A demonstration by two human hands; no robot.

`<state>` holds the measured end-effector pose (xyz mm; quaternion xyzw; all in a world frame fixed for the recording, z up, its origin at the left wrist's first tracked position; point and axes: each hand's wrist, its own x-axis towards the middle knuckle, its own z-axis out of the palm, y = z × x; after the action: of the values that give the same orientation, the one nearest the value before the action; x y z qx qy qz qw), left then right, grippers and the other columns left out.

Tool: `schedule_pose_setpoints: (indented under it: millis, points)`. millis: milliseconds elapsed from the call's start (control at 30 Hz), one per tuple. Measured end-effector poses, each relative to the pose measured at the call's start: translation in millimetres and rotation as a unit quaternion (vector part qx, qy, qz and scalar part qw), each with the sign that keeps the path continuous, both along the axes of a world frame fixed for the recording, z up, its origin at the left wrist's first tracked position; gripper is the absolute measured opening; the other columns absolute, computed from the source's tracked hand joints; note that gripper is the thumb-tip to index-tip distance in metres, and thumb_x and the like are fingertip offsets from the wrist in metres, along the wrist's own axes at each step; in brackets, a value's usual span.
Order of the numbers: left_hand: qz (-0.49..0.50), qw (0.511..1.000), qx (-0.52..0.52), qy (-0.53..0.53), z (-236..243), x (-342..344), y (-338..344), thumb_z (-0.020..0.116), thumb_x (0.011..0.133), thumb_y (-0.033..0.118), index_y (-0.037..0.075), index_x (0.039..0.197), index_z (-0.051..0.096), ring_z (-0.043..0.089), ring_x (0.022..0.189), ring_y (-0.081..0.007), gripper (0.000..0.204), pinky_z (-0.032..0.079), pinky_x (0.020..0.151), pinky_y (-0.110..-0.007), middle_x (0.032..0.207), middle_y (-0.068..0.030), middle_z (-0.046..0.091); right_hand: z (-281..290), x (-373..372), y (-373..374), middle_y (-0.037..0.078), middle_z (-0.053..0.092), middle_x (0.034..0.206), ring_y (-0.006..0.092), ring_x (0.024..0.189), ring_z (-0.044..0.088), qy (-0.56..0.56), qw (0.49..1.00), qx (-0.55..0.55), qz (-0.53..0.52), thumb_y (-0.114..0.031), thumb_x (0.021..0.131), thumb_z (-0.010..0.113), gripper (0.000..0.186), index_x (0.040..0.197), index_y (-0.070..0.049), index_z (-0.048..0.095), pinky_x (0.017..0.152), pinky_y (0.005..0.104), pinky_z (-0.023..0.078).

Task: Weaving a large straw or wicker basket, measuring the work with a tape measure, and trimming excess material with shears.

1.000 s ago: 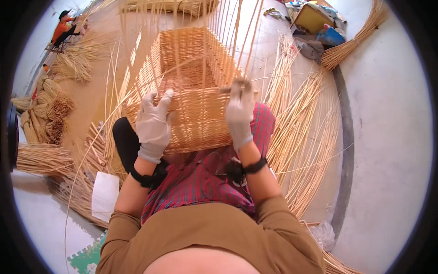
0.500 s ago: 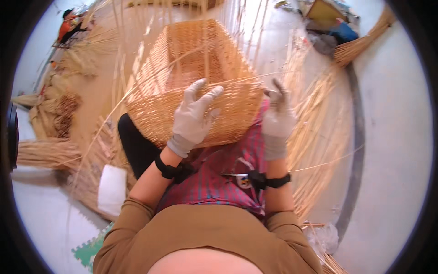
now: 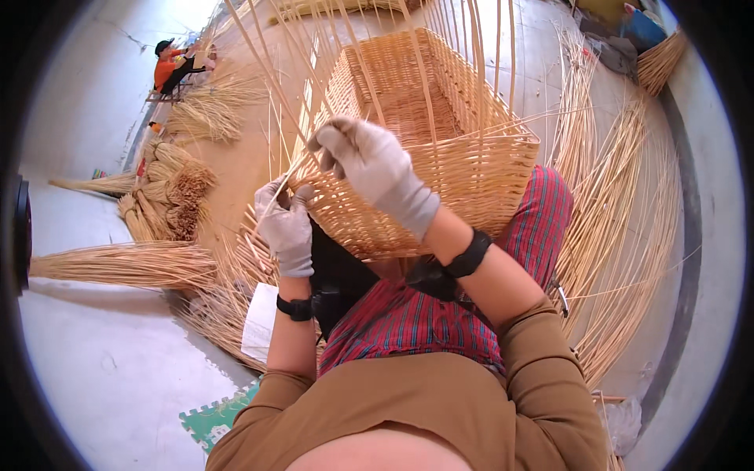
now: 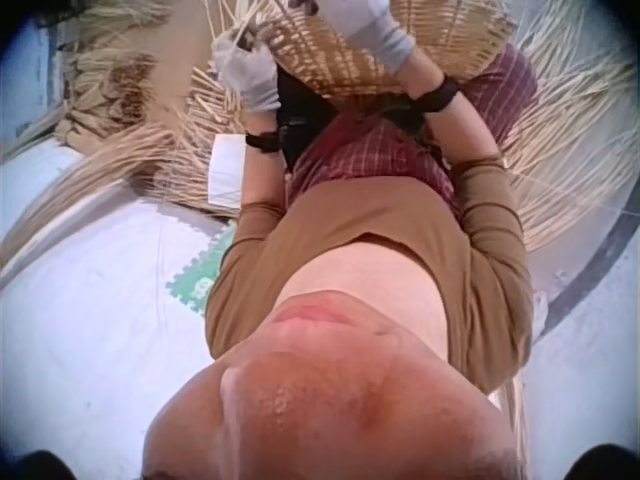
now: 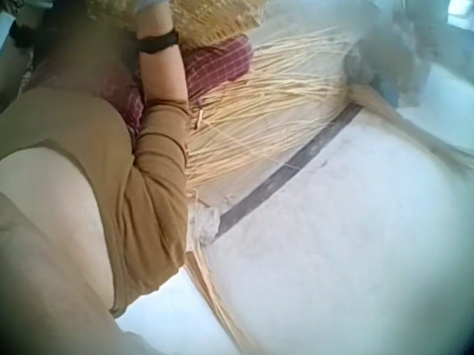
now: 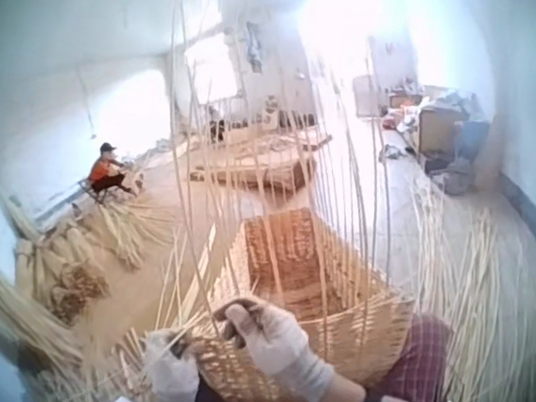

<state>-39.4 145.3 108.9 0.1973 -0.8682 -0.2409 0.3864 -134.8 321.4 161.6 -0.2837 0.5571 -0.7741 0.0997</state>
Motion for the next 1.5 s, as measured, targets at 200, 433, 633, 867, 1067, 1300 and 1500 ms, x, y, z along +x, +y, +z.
schedule_pose_setpoints:
  millis: [200, 433, 633, 867, 1067, 1300, 1500]
  points:
    - [-0.127, 0.964, 0.216, 0.085, -8, 0, -9, 0.077, 0.09, 0.009, -0.001, 0.112, 0.064, 0.062, 0.09, -0.0134, 0.027, 0.052, 0.084, -0.028, 0.101, -0.006, 0.067, -39, 34, 43, 0.001, 0.069, 0.077, 0.0093, 0.071, 0.064, -0.028, 0.994, 0.082, -0.061, -0.022, 0.107, 0.051, 0.03, 0.108, -0.001, 0.071, 0.067, 0.0235, 0.052]
    - [-0.202, 0.977, -0.052, 0.043, 33, -7, 33, 0.053, 0.103, 0.003, 0.008, 0.137, 0.059, 0.065, 0.105, -0.0133, 0.035, 0.056, 0.081, -0.026, 0.128, -0.0107, 0.065, -49, 17, 60, 0.005, 0.073, 0.088, 0.0075, 0.077, 0.067, -0.179, 0.976, 0.114, -0.042, -0.023, 0.105, 0.056, 0.026, 0.115, -0.003, 0.071, 0.056, 0.0194, 0.049]
    - [-0.281, 0.888, 0.346, -0.113, 38, -31, 33, 0.051, 0.105, 0.011, 0.018, 0.137, 0.062, 0.043, 0.037, -0.0067, 0.034, 0.039, 0.037, -0.025, 0.082, -0.0005, 0.069, 22, -30, -31, 0.016, 0.073, 0.108, 0.0239, 0.094, 0.072, 0.436, 0.809, 0.182, -0.35, -0.008, 0.094, 0.064, 0.023, 0.115, -0.001, 0.069, 0.076, 0.0322, 0.058]
    - [-0.134, 0.99, 0.035, -0.023, 35, -24, 48, 0.062, 0.096, 0.012, 0.019, 0.137, 0.062, 0.068, 0.088, -0.0277, 0.042, 0.056, 0.073, -0.039, 0.116, -0.016, 0.066, -49, -1, 56, 0.009, 0.063, 0.098, 0.0162, 0.09, 0.067, 0.073, 0.948, 0.022, -0.308, -0.008, 0.102, 0.057, 0.017, 0.118, -0.002, 0.055, 0.079, 0.0324, 0.057]
    - [-0.215, 0.971, -0.096, -0.047, 15, -29, 112, 0.07, 0.087, 0.014, 0.025, 0.142, 0.057, 0.069, 0.086, -0.0295, 0.058, 0.056, 0.071, -0.041, 0.122, -0.0139, 0.059, 15, -23, 59, 0.008, 0.068, 0.107, 0.0142, 0.093, 0.066, 0.443, 0.713, 0.349, -0.417, -0.007, 0.099, 0.06, 0.047, 0.145, -0.006, 0.049, 0.085, 0.0305, 0.054]
    - [-0.235, 0.967, -0.102, -0.019, 2, -37, 111, 0.07, 0.087, 0.019, 0.034, 0.138, 0.061, 0.069, 0.085, -0.0312, 0.053, 0.057, 0.071, -0.041, 0.121, -0.0146, 0.058, -60, 20, 124, 0.004, 0.069, 0.095, 0.0076, 0.088, 0.063, 0.051, 0.874, 0.246, -0.415, -0.009, 0.099, 0.063, 0.04, 0.139, -0.007, 0.058, 0.081, 0.0249, 0.052]
    - [-0.101, 0.957, 0.18, 0.203, -46, 2, 37, 0.068, 0.095, 0.011, 0.001, 0.127, 0.057, 0.058, 0.1, -0.0183, 0.035, 0.05, 0.09, -0.035, 0.112, -0.0076, 0.058, -5, 70, 39, 0.008, 0.073, 0.089, 0.0142, 0.076, 0.07, 0.207, 0.914, 0.3, -0.178, -0.01, 0.09, 0.072, 0.044, 0.132, -0.009, 0.064, 0.069, 0.0283, 0.056]
